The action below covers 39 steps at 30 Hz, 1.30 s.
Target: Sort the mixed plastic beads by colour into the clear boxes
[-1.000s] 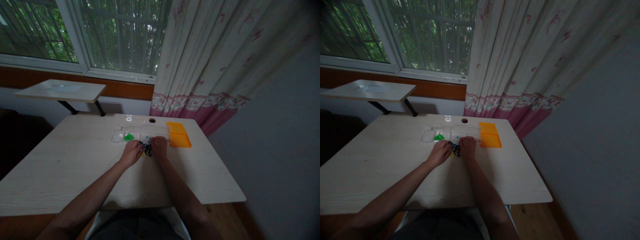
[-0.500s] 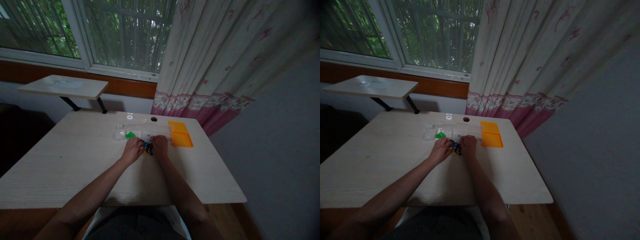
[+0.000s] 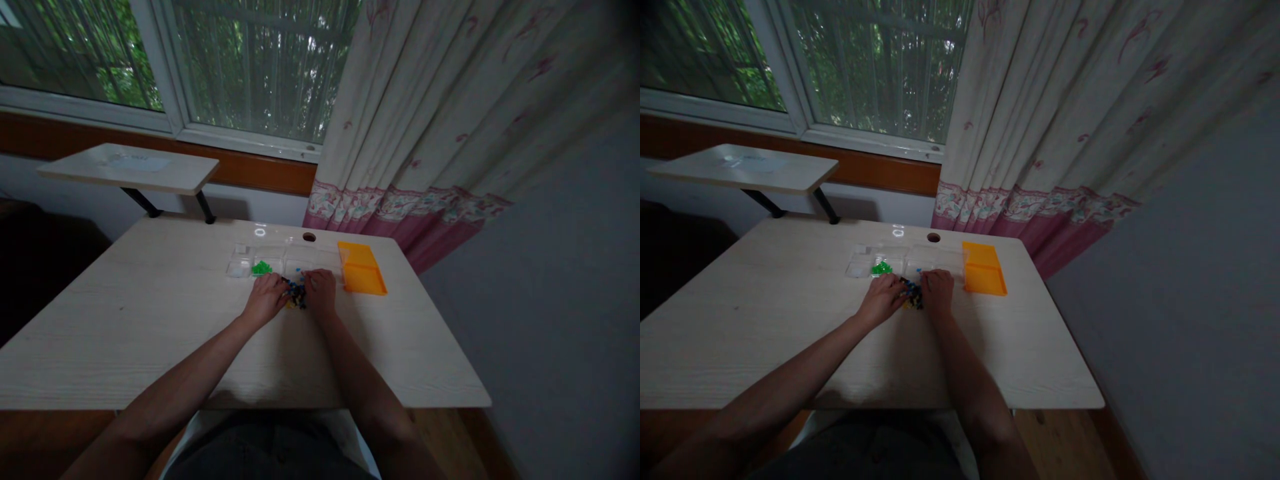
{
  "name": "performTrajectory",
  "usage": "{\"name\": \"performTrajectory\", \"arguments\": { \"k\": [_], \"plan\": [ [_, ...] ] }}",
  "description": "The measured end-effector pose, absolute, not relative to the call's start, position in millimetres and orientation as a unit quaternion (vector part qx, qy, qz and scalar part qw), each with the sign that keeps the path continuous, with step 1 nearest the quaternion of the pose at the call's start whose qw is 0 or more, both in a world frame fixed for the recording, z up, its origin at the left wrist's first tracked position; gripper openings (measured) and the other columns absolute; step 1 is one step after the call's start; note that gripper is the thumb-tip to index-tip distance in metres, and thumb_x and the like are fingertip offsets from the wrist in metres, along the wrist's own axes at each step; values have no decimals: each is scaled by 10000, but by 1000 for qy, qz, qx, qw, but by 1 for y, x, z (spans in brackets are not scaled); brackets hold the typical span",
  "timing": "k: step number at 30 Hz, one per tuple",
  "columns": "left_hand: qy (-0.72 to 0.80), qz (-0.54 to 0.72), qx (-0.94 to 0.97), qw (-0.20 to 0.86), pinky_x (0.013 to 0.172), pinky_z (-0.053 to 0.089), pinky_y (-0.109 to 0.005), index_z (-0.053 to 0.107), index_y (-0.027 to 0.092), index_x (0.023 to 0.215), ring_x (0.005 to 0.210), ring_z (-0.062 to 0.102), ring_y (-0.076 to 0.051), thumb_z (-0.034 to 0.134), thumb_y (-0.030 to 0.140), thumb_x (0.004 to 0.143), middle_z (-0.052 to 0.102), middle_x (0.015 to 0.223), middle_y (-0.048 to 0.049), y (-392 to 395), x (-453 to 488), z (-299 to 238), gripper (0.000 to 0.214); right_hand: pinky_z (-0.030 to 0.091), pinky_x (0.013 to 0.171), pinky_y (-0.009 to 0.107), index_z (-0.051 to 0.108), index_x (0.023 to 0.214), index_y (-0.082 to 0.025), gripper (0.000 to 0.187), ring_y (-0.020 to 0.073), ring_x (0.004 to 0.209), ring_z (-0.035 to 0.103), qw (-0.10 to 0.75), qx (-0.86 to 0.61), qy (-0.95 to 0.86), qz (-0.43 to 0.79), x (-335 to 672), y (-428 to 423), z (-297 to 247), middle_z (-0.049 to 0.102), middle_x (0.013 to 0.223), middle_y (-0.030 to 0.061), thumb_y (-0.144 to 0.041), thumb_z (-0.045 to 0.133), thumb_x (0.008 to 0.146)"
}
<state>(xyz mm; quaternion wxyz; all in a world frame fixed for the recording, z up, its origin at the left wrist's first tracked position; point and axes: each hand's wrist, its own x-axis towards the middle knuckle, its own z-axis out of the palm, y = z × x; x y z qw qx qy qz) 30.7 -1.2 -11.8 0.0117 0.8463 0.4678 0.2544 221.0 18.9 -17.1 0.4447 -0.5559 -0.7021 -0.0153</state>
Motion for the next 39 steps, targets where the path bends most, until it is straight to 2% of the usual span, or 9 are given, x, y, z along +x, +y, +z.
{"name": "performTrajectory", "arguments": {
  "k": [9, 18, 24, 32, 39],
  "plan": [
    [465, 288, 835, 61, 835, 413, -408, 693, 210, 897, 949, 526, -247, 598, 281, 911, 611, 937, -77, 4, 29, -15, 120, 428, 876, 354, 752, 918, -206, 227, 201, 899, 577, 443, -549, -708, -17, 222, 20, -17, 700, 878, 65, -296, 546, 949],
    [462, 410, 772, 151, 787, 443, -341, 664, 172, 835, 859, 545, -199, 584, 329, 927, 610, 829, -52, 16, 19, -19, 199, 427, 889, 348, 748, 909, -200, 198, 194, 909, 578, 428, -535, -728, -3, 215, 13, -11, 703, 884, 59, -278, 570, 945],
    [478, 411, 758, 165, 762, 441, -336, 650, 177, 799, 844, 539, -195, 540, 359, 946, 592, 799, -48, 16, 17, -17, 258, 430, 886, 341, 753, 916, -216, 175, 189, 922, 582, 399, -495, -772, 10, 204, 3, -6, 711, 878, 48, -275, 589, 935],
    [465, 421, 759, 175, 753, 435, -325, 619, 182, 790, 838, 526, -186, 482, 354, 981, 563, 787, -40, 12, 16, -14, 292, 440, 932, 347, 724, 1115, -256, 229, 186, 935, 591, 380, -454, -806, 20, 202, 1, -12, 701, 912, 41, -282, 584, 936],
    [448, 432, 756, 203, 754, 434, -320, 608, 180, 811, 824, 521, -179, 467, 357, 991, 546, 782, -30, 7, 18, -13, 289, 471, 892, 352, 747, 1027, -258, 184, 185, 898, 605, 385, -443, -809, 38, 203, 1, -11, 709, 873, 37, -303, 602, 923]
  ]
}}
